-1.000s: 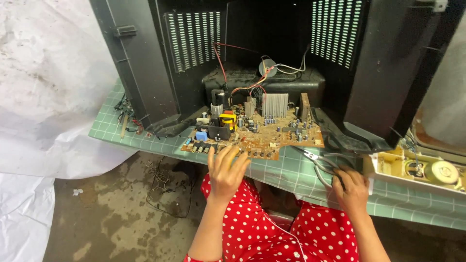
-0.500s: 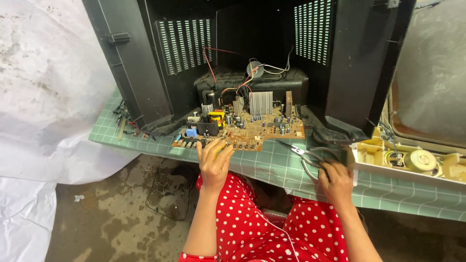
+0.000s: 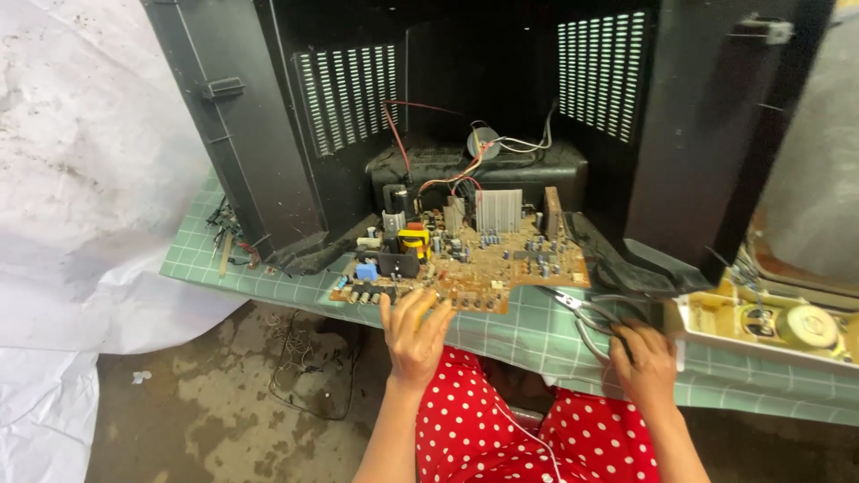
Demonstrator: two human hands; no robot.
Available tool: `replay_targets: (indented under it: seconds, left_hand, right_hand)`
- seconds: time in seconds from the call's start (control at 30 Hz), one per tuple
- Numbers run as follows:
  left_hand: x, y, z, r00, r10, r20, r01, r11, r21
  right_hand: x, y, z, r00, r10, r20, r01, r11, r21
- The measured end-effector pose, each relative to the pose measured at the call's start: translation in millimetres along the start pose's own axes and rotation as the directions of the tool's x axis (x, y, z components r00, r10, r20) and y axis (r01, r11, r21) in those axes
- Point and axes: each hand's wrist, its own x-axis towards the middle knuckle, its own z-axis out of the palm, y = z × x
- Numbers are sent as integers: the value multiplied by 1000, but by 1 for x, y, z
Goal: Repairing a CRT television by manipulating the internal circuit board and cutting wires with scissors.
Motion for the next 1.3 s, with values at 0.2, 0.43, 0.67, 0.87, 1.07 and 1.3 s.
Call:
replay_targets:
  seconds: [0.2,0.43,0.67,0.87,1.07,1.3]
  left_hand:
    - [16,6,-17,998,50,36,-49,999,-12]
    - [66,-25,-51,997,64,-49,-69,993,-98]
    - [173,-113,-77,689,-400,604,528,848,-41]
    - [182,-174,-16,572,-316,757,523,852,-39]
    - [186,-188,27,400,-279,873,502,864,46]
    - [173,-199,49,343,-253,905,550,835,25]
  right_hand:
    - [-2,1,3,996,64,64,-63,998,-11]
    - [-7,6,8,989,103,110,-98,994,-49]
    - [-20,17,17,984,125,124,-114,989,-89]
    - [-26,23,23,978,157,140,-139,982,-130]
    - [-32,29,28,967,202,156,-185,976,-115]
    - [-25,22,25,970,197,141,-189,979,-69]
